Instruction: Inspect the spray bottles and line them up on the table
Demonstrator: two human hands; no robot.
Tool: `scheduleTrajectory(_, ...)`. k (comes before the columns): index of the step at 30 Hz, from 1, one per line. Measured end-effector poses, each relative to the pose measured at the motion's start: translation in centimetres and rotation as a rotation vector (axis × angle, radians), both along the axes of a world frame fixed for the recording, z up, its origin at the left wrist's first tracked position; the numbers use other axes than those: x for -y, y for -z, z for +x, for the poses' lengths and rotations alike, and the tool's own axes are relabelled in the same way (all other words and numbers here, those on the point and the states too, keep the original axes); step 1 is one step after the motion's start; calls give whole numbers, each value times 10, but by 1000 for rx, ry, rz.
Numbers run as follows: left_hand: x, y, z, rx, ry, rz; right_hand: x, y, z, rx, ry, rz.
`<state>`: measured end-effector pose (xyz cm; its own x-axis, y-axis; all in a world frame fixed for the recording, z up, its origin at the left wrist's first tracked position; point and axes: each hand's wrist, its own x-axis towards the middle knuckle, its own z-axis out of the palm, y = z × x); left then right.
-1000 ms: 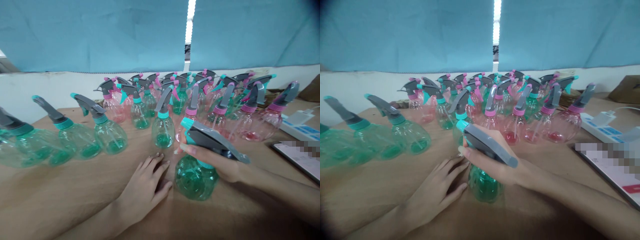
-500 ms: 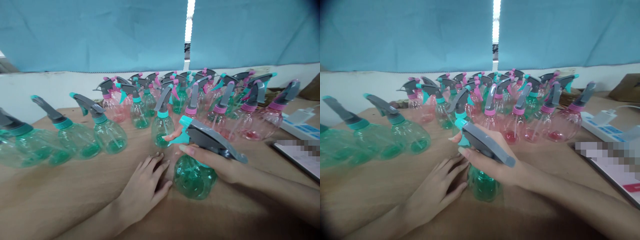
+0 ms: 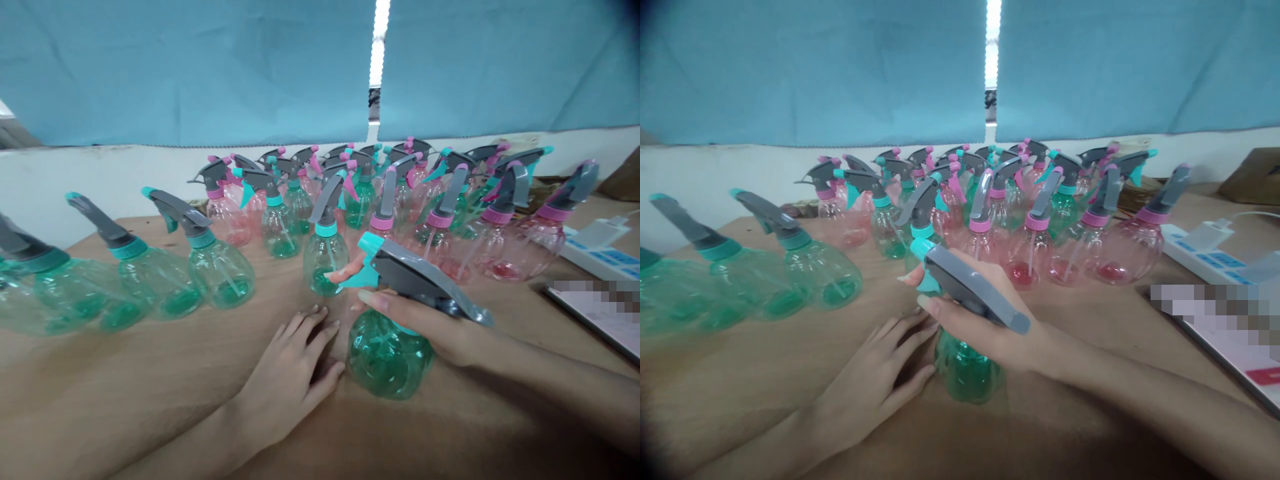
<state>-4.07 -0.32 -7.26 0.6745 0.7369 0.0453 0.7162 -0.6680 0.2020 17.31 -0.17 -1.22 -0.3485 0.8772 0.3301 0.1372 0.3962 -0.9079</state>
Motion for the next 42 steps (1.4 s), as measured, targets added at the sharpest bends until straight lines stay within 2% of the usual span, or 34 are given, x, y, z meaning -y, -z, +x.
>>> scheduleTrajectory(9,1,0,-1,3,1,2,-2,0,1,13,6,14)
scheduleTrajectory(17,2,0,-1,7,2,0,-1,-2,0,-6,-34,-47)
scheduleTrajectory(26,0,-2,0,11,6,11,-1,-1,0,5,-26,-43)
scheduleTrajectory(35,1,0,-1,18,11,34,-1,-6,0,4,-29,-18)
scheduleTrajectory(42,1,1,-2,15,7,22,-4,-2,2,38,-26,37)
